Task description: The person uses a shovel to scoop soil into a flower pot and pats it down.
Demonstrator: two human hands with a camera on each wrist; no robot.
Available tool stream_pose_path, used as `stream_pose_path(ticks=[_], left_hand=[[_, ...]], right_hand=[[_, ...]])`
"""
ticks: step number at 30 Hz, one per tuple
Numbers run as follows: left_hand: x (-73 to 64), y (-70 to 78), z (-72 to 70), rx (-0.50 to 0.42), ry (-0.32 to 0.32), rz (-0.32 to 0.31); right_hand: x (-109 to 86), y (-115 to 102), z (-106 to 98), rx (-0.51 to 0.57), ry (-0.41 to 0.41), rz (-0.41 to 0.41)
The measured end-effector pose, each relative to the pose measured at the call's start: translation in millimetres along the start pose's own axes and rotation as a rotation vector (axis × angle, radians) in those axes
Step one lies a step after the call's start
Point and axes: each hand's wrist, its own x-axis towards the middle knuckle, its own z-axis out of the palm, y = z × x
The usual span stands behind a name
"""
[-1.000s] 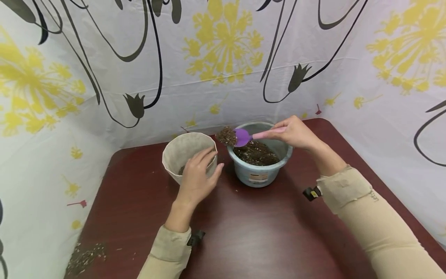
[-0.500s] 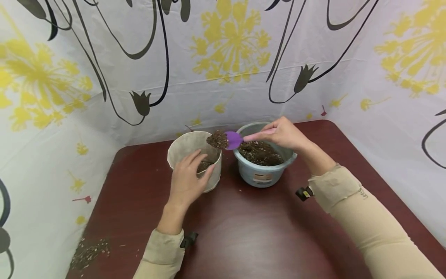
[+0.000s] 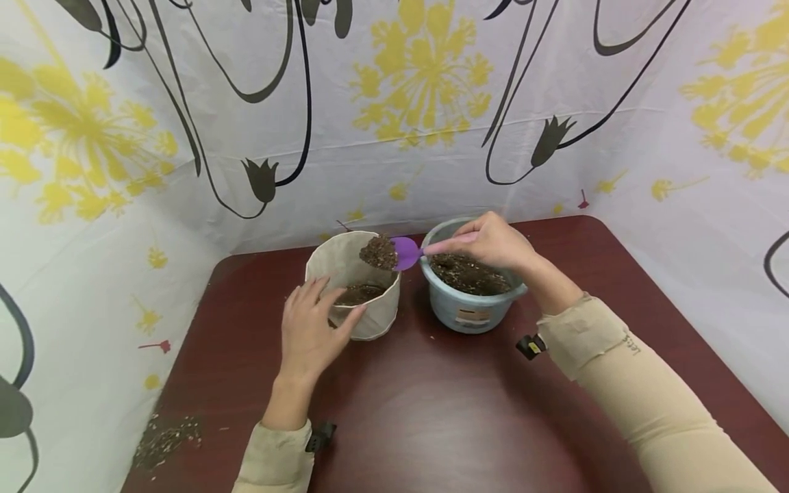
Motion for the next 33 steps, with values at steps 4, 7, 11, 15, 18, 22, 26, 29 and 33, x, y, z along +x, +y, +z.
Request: stream_pose_path(ticks=[4,7,11,15,18,22,26,29,33], left_hand=[[-4.4,-4.0,-0.5,0.013,0.017,-0.021],[-5.9,-5.3,-1.3,0.010,0.013,-0.043],[-6.9,-5.2,-2.5,-0.012,-0.010,-0.069],[-7.6,-4.7,-3.9,-0.026,-0.026,-0.085],[-8.2,-4.9,-4.5,-0.026,-0.028,-0.092],[-8.2,-4.7,-4.1,-0.025,-0.038,-0.101],[-8.2,-4.3,-3.9,-0.027,-0.043,-0.105],[-8.1,-3.6,-4.6,-0.030,-0.041,-0.106],[-8.4,-3.6,-5.7,-0.031,-0.047,-0.114]], right_hand=[[1.3,-1,4,-0.017,0.004,-0.033],[2.7,-1,7,0.035,-0.013,-0.067],[3.4,-3,12,-0.003,-0.015,-0.112],[5.5,-8,18,-0.090,0.008,-0.194],[8.5,-12,24,-0.147,0.049,-0.256],[9.8,-17,29,-0.251,0.105,-0.311],[8.8,-21,33,-0.329,0.125,-0.327],[7.8,-24,34,-0.387,0.134,-0.340],[4.7,-27,36,-0.452,0.146,-0.369]])
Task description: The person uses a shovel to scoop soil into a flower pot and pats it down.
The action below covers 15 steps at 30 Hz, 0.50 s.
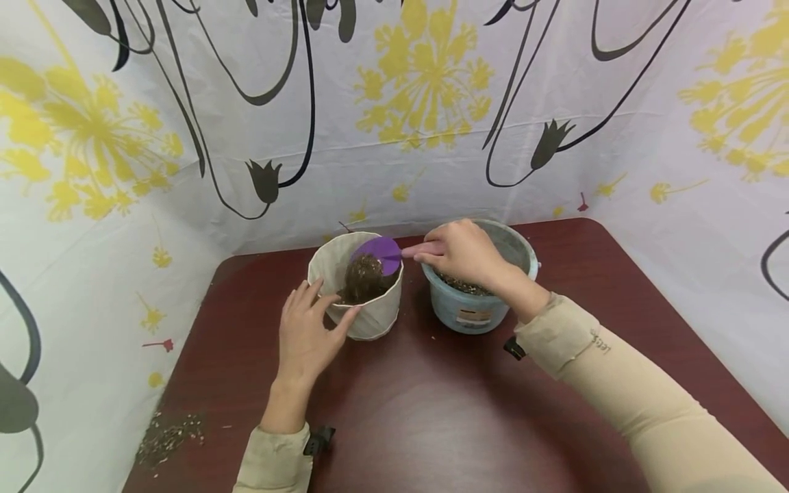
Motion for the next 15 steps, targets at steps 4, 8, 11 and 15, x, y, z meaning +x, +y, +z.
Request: stream_pose_path(ticks=[4,8,11,15], left_hand=[[-0.7,-0.1,-0.2,0.008,-0.008,-0.001],[0.0,1.5,0.6,0.027,0.003,0.019],[1.9,3.9,2.0,0.023,0.018,0.042],[6.2,9.4,4.3,0.002,0.035,0.090]], right_hand=[[-4.5,-1,2,-0.066,0.041,-0.073],[-9.6,-1,5,-0.139,0.099,-0.160],[-12.6,0,6,-0.162,0.135,-0.190],[-13.9,4,4,-0.116,0.175,-0.180]])
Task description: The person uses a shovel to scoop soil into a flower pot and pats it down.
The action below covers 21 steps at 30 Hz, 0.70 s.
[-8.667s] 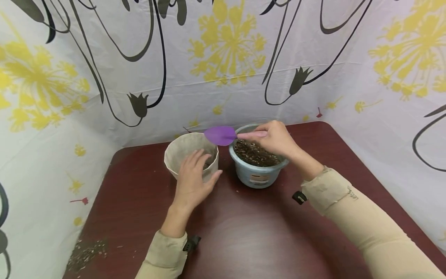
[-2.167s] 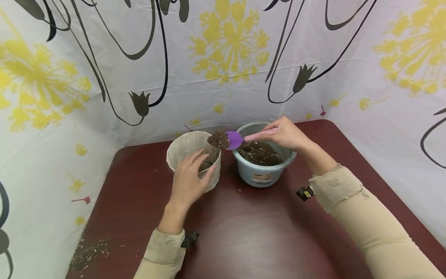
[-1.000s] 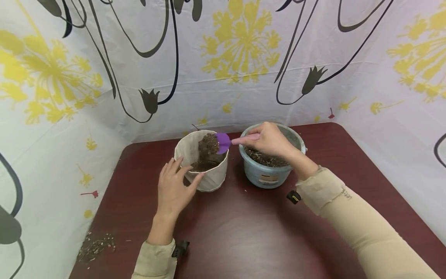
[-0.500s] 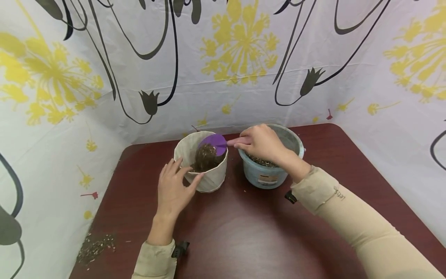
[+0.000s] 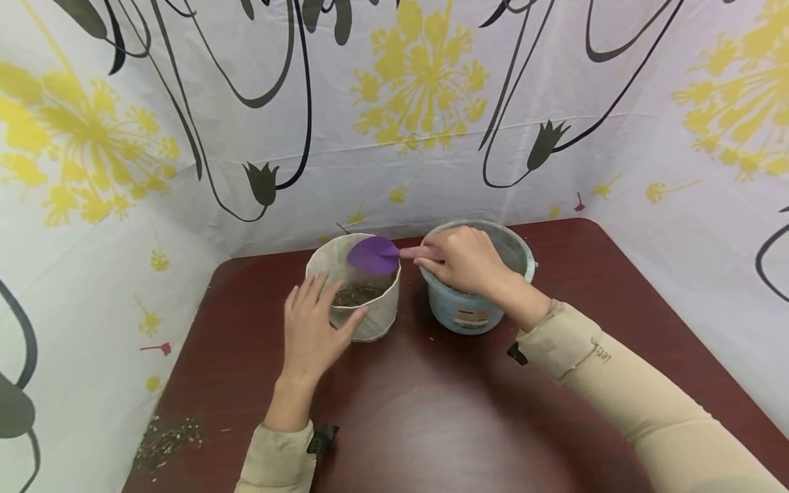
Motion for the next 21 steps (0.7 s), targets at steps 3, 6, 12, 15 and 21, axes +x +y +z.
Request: stream_pose_path(ticks=[3,6,12,15,21], left_hand=[[3.2,5.6,3.9,-0.022,0.003,0.029],[5.0,11.3,8.7,-0.051,0.000,0.041],[8.4,22.1,17.5,-0.091,-0.015,0.064],[10.6,27.5,21.3,-0.092,-0.028,0.078],[15.6,36.1,27.2,-0.092,-0.060,0.102]], right_hand=[[-0.7,5,-3,0.059,0.021,0.032],[-1.0,9,-7,0.109,0.018,0.081],[-7.7,15,-15,0.213,-0.047,0.303],[-12.6,18,-19,0.248,-0.080,0.382],[-22.4,26,-28,0.291,-0.073,0.431]])
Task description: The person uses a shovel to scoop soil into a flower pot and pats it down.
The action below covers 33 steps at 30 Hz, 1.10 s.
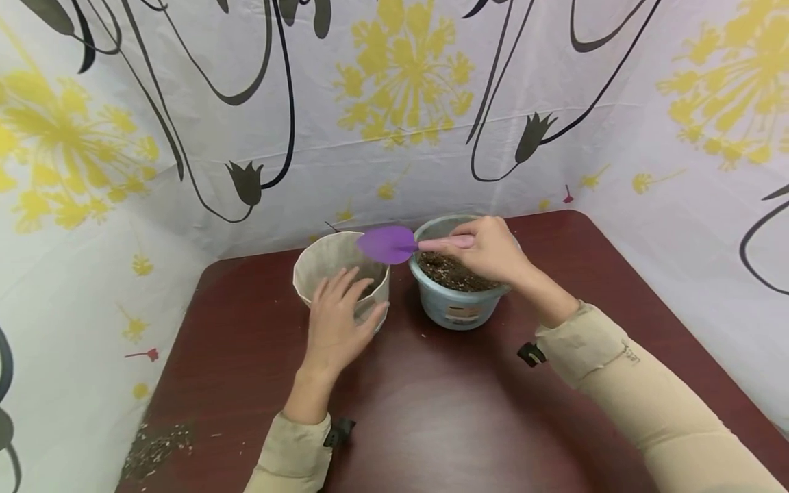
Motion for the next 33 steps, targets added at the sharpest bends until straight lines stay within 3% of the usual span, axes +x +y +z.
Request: stream_pose_path(ticks=[10,16,26,33], left_hand=[[7.4,12.6,5.7,-0.001,-0.051,0.023],[13.0,19.9,10.3,-0.024,-0.059,0.062],[20.9,37.1,20.7,-0.148,-0.092,0.101],[23.1,53.7,28.7,-0.152,-0.153,0.123]], right_hand=[[-8.6,19,-15,-0.039,0.057,-0.030],[-13.5,26,-25,-0.033,0.073,0.051],[-21.8,36,-41,-0.023,0.110,0.156],[-29.0,48,-53,-0.053,0.096,0.155]])
